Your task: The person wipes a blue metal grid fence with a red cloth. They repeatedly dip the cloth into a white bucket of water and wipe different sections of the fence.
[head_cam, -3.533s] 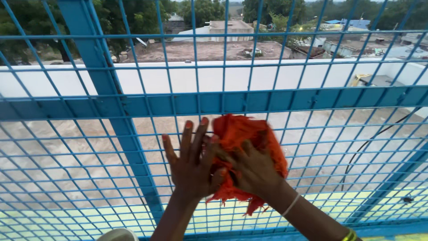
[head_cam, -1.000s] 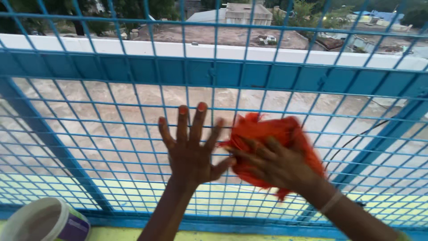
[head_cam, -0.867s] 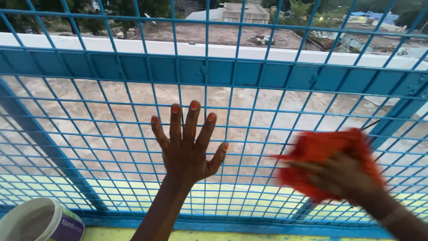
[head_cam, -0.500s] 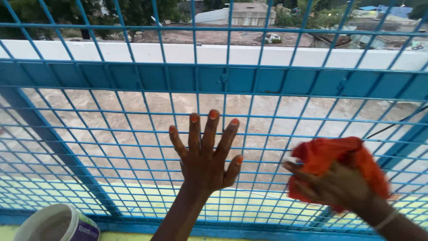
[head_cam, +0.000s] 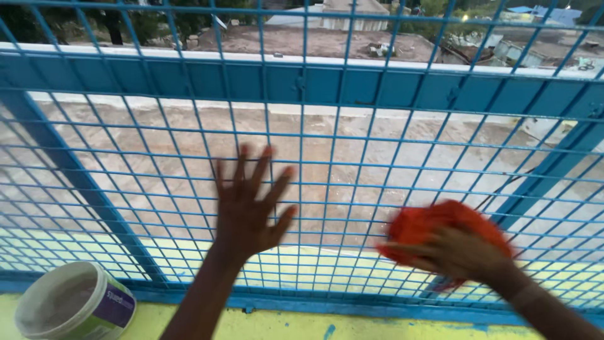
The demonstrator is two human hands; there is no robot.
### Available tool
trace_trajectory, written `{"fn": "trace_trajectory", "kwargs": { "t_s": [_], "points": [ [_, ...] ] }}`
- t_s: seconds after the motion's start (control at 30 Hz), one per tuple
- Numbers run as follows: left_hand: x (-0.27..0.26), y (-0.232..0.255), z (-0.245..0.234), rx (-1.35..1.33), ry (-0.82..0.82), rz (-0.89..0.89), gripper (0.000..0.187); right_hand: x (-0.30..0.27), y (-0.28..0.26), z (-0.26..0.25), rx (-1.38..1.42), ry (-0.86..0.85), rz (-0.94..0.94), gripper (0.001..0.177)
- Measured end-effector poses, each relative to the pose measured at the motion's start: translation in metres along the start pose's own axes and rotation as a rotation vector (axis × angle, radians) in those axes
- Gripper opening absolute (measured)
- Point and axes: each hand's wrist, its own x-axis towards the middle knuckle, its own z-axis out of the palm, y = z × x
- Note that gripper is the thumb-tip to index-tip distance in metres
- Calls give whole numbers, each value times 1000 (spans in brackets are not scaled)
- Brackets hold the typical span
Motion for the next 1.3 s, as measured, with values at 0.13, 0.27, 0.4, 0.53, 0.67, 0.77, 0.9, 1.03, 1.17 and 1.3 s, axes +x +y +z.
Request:
{"fn": "trace_trajectory", "kwargs": {
  "t_s": [0.13,0.27,0.4,0.53,0.67,0.77,0.9,1.03,1.17,1.3],
  "points": [
    [-29,-64,-35,184,57,-125,65,-49,34,-4,15,265,290,89],
    [-37,-96,-24,248,168,-122,65,9,34,-24,73,334,434,88],
    [-47,-102,-18,236,163,-122,63,98,-9,-44,207,338,459,87],
    [-47,-109,-26,214,131,-104,59,202,-54,-54,321,231,301,86],
    [-55,-112,-32,212,81,-103,55,230,-67,-55,222,164,56,85],
    [-58,-124,-42,177,8,-63,54,190,-46,-54,88,222,47,85],
    [-61,-160,-83,326,-183,69,63,143,-18,-48,45,346,206,84],
    [-66,-199,-110,240,-40,-59,89,167,-23,-47,43,359,265,83],
    [-74,-205,-114,176,-131,-91,87,233,-59,-73,-51,315,83,82],
    [-73,-212,-129,130,-231,-71,78,309,-93,-114,-367,270,-325,82]
  ]
}}
